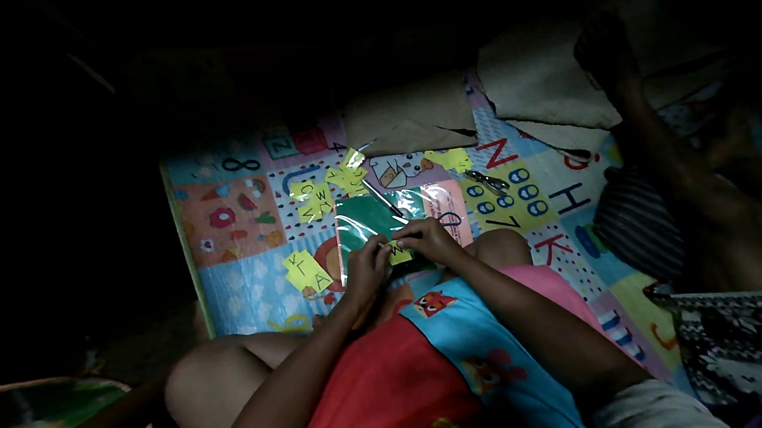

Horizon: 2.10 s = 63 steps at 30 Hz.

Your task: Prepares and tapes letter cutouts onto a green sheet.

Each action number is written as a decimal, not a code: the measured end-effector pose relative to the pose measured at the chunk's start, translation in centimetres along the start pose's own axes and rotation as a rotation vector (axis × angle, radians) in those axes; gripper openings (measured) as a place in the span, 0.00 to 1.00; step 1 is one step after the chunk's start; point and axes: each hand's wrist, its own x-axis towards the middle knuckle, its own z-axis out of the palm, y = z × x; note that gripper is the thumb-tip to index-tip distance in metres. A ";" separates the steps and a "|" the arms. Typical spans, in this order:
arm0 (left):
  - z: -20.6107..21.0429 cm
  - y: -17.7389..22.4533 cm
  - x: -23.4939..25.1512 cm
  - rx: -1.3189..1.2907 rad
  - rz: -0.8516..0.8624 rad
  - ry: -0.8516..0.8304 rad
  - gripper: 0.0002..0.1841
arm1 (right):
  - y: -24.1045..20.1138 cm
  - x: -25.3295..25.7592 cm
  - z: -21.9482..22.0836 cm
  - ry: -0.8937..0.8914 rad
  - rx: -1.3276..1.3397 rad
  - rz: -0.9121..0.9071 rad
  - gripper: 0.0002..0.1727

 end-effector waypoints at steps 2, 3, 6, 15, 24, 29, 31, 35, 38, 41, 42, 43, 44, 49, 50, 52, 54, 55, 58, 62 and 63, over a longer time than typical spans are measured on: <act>0.1 0.0 0.0 0.000 0.003 0.005 0.10 | 0.2 0.1 0.0 -0.002 0.005 -0.009 0.09; 0.1 0.0 0.0 0.000 0.006 0.007 0.10 | 0.3 0.1 0.1 -0.002 0.007 -0.013 0.09; 0.1 0.1 0.0 0.012 0.001 0.008 0.09 | 0.4 0.2 0.1 0.002 -0.014 -0.009 0.08; -0.2 0.6 0.2 0.017 -0.061 -0.031 0.09 | 0.6 0.5 0.1 0.024 -0.093 -0.022 0.05; -0.6 0.3 0.8 -0.098 -0.083 -0.127 0.13 | 0.0 0.2 -0.3 -0.033 -0.094 -0.049 0.06; -0.7 0.5 0.8 -0.125 -0.083 -0.121 0.08 | 0.0 0.2 -0.3 -0.014 -0.107 -0.066 0.05; -0.7 0.6 0.8 -0.103 -0.096 -0.124 0.09 | 0.1 0.2 -0.2 0.002 -0.132 -0.072 0.05; -0.8 1.0 1.0 -0.075 -0.152 -0.135 0.09 | -0.2 0.0 0.0 0.048 -0.215 -0.061 0.05; -1.0 0.9 1.0 -0.101 -0.172 -0.156 0.08 | -0.5 0.0 -0.1 0.044 -0.214 -0.036 0.06; -1.3 0.8 1.1 -0.126 -0.155 -0.182 0.07 | -0.5 0.1 -0.3 0.006 -0.162 -0.027 0.06; -1.3 0.7 1.1 -0.136 -0.146 -0.190 0.07 | -0.3 0.2 -0.3 -0.006 -0.132 -0.025 0.06; -1.3 0.5 1.1 -0.146 -0.138 -0.196 0.07 | -0.1 0.2 -0.3 -0.018 -0.091 -0.011 0.07; -1.4 0.5 1.1 -0.160 -0.137 -0.203 0.07 | -0.1 0.3 -0.4 -0.034 -0.051 0.014 0.08; -1.5 0.4 1.1 -0.212 -0.159 -0.199 0.06 | -0.1 0.4 -0.4 -0.122 0.111 0.126 0.10; -1.5 0.2 1.1 -0.215 -0.156 -0.194 0.06 | -0.1 0.4 -0.3 -0.142 0.140 0.146 0.09; -1.4 -0.1 1.2 -0.215 -0.153 -0.194 0.06 | 0.2 0.4 -0.1 -0.155 0.170 0.166 0.08; -1.5 0.0 1.2 -0.211 -0.164 -0.196 0.06 | 0.2 0.5 -0.2 -0.142 0.157 0.167 0.06; -1.5 0.1 1.3 -0.208 -0.165 -0.193 0.06 | 0.2 0.5 -0.2 -0.126 0.135 0.162 0.06; -1.3 0.1 1.4 -0.206 -0.162 -0.163 0.06 | 0.2 0.7 -0.2 -0.085 0.039 0.130 0.06; -1.0 0.8 1.5 -0.136 -0.221 -0.154 0.07 | -0.1 1.0 -0.2 -0.080 -0.051 0.154 0.08; -1.0 0.8 1.5 -0.121 -0.230 -0.155 0.08 | 0.0 1.1 -0.1 -0.079 -0.058 0.157 0.08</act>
